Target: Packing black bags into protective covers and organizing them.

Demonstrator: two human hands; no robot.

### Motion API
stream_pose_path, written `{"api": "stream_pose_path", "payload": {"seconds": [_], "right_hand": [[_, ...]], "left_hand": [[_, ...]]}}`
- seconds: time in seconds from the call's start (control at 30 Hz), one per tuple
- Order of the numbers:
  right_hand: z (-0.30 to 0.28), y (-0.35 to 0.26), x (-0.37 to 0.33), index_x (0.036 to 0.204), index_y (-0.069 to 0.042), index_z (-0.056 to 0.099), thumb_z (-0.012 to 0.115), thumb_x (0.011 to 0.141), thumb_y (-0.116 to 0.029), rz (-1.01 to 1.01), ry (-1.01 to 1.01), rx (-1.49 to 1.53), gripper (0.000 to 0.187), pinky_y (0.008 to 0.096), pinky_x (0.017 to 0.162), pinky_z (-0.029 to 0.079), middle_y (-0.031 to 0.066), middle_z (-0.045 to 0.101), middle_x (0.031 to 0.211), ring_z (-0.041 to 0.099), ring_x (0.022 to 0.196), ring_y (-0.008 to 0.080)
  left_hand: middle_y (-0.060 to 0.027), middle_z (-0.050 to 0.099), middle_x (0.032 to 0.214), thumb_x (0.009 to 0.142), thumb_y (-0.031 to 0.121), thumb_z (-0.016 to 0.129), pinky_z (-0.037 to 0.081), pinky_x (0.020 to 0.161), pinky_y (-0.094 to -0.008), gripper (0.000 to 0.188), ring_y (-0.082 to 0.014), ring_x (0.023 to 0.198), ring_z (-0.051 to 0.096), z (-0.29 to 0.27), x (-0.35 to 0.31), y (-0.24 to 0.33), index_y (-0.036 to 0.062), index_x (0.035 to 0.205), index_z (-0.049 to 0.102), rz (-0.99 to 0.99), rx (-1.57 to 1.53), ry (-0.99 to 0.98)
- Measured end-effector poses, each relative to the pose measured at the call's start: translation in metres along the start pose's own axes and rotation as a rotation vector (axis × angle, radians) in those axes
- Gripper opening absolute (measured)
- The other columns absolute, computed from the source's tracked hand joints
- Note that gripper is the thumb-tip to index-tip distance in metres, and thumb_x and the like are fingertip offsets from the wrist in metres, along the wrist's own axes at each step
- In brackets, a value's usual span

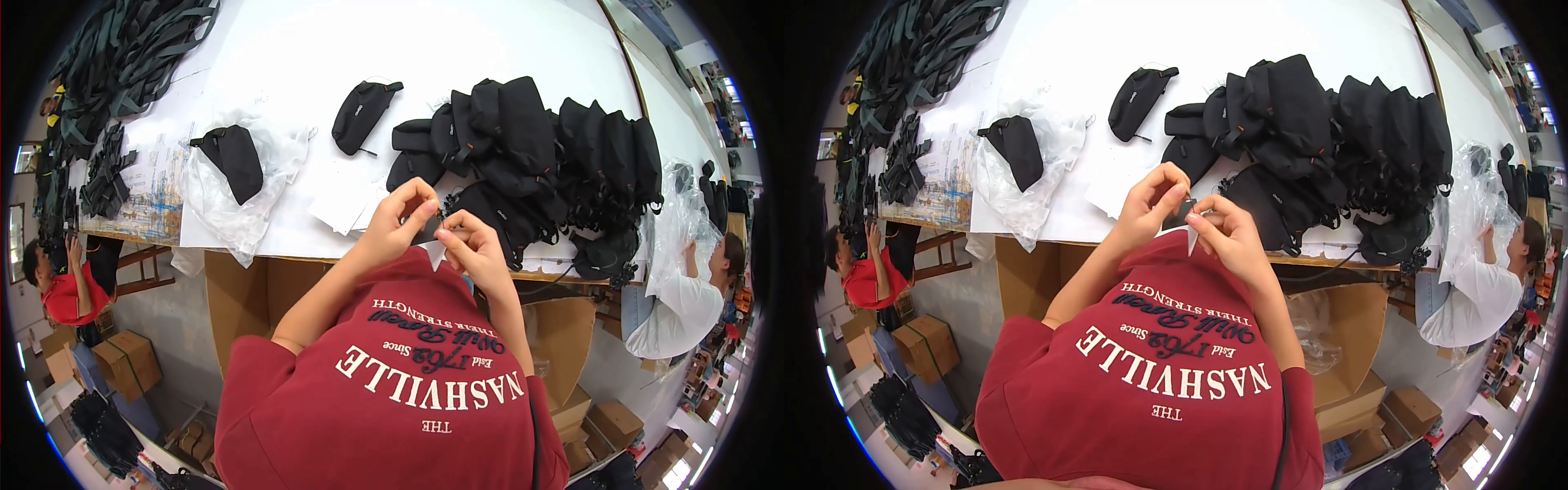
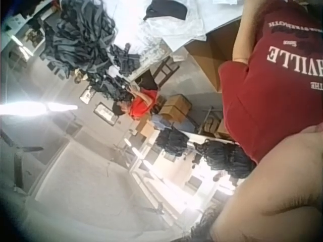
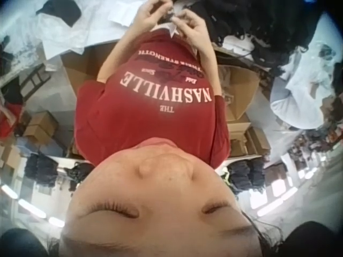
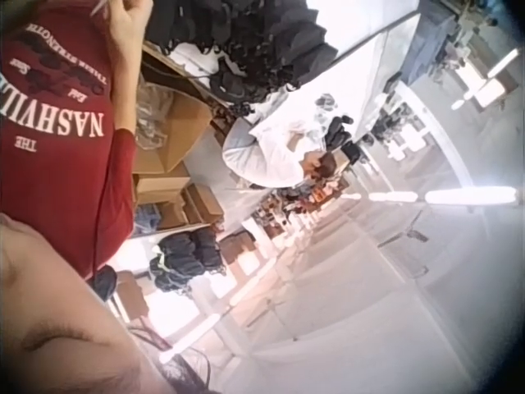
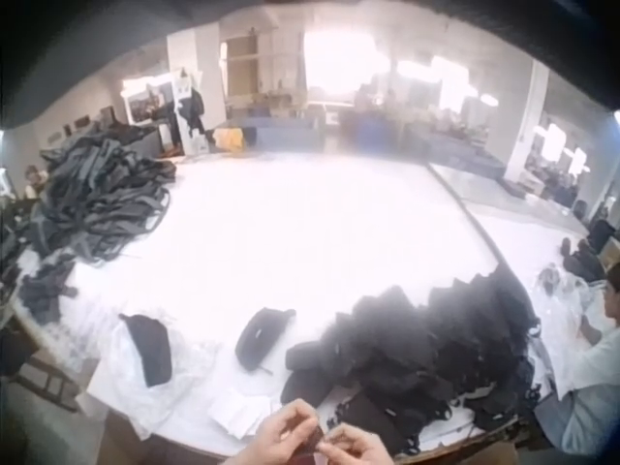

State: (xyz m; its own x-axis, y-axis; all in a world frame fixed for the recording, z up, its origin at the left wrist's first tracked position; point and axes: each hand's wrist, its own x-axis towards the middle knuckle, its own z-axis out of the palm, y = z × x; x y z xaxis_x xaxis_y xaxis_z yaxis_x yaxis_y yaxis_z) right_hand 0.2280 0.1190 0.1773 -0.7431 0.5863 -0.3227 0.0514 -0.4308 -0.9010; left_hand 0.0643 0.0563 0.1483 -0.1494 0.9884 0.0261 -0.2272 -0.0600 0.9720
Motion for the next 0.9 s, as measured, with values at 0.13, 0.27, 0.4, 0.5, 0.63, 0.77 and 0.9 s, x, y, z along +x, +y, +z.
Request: {"api": "stream_pose_path", "payload": {"seconds": [0.13, 0.27, 0.4, 0.5, 0.63, 0.77, 0.9], "right_hand": [[-0.011, -0.002, 0.0, 0.085, 0.0, 0.062, 0.062, 0.086, -0.008, -0.048, 0.115, -0.001, 0.008, 0.0172, 0.041, 0.027, -0.002, 0.054, 0.061, 0.041, 0.046, 0.0017], [-0.021, 0.005, -0.002, 0.085, 0.0, 0.065, 0.065, 0.084, -0.009, -0.087, 0.18, -0.081, 0.01, 0.0174, 0.045, 0.03, -0.0023, 0.056, 0.062, 0.043, 0.049, 0.0019], [-0.023, 0.016, -0.002, 0.084, 0.0, 0.068, 0.068, 0.082, -0.012, -0.011, 0.212, -0.22, 0.012, 0.0181, 0.046, 0.032, -0.0026, 0.056, 0.06, 0.045, 0.05, 0.002], [-0.033, 0.035, 0.003, 0.083, -0.002, 0.07, 0.069, 0.08, -0.016, -0.011, 0.295, -0.376, 0.014, 0.0185, 0.046, 0.032, -0.0031, 0.055, 0.056, 0.044, 0.049, 0.0023], [-0.022, 0.036, 0.008, 0.081, -0.004, 0.071, 0.071, 0.076, -0.019, 0.004, 0.338, -0.663, 0.016, 0.0229, 0.045, 0.03, -0.0004, 0.05, 0.049, 0.04, 0.046, 0.004], [-0.014, 0.037, 0.016, 0.081, -0.005, 0.071, 0.071, 0.075, -0.018, -0.063, 0.272, -0.687, 0.015, 0.0251, 0.045, 0.03, 0.0014, 0.048, 0.047, 0.039, 0.044, 0.006], [-0.013, 0.037, 0.019, 0.081, -0.004, 0.071, 0.071, 0.074, -0.017, -0.065, 0.233, -0.693, 0.015, 0.0255, 0.044, 0.03, 0.002, 0.049, 0.047, 0.04, 0.044, 0.0061]], "left_hand": [[-0.0041, 0.058, 0.092, 0.086, 0.009, 0.056, 0.044, 0.072, -0.0268, 0.005, -0.0146, 0.081, 0.052, -0.034, 0.018, -0.037, 0.0063, 0.088, 0.059, -0.001, 0.57, -0.101], [-0.0057, 0.056, 0.114, 0.071, 0.003, 0.061, 0.035, 0.095, -0.0408, 0.025, -0.0272, 0.113, 0.043, -0.045, 0.003, -0.088, 0.0147, 0.092, 0.066, 0.059, 1.239, -0.235], [-0.0045, 0.053, 0.121, 0.065, 0.006, 0.066, 0.029, 0.1, -0.0427, 0.029, -0.027, 0.119, 0.039, -0.046, 0.001, -0.113, 0.0172, 0.092, 0.068, 0.201, 1.444, -0.142], [-0.0034, 0.054, 0.11, 0.065, 0.011, 0.069, 0.031, 0.094, -0.0395, 0.021, -0.0249, 0.11, 0.043, -0.031, 0.005, -0.091, 0.0161, 0.085, 0.067, 0.295, 1.277, 0.003], [-0.0006, 0.054, 0.079, 0.067, 0.019, 0.072, 0.033, 0.077, -0.0342, 0.011, -0.0201, 0.082, 0.047, -0.017, -0.01, -0.052, 0.0133, 0.073, 0.065, 0.171, 1.045, 0.207], [-0.0003, 0.048, 0.059, 0.067, 0.012, 0.074, 0.032, 0.064, -0.0289, 0.01, -0.0135, 0.06, 0.041, -0.014, -0.016, -0.034, 0.0067, 0.073, 0.068, 0.073, 0.814, 0.196], [-0.0002, 0.049, 0.06, 0.07, 0.008, 0.073, 0.033, 0.057, -0.0261, 0.009, -0.0105, 0.058, 0.04, -0.012, -0.019, -0.036, 0.0045, 0.078, 0.071, -0.046, 0.52, 0.215]]}}
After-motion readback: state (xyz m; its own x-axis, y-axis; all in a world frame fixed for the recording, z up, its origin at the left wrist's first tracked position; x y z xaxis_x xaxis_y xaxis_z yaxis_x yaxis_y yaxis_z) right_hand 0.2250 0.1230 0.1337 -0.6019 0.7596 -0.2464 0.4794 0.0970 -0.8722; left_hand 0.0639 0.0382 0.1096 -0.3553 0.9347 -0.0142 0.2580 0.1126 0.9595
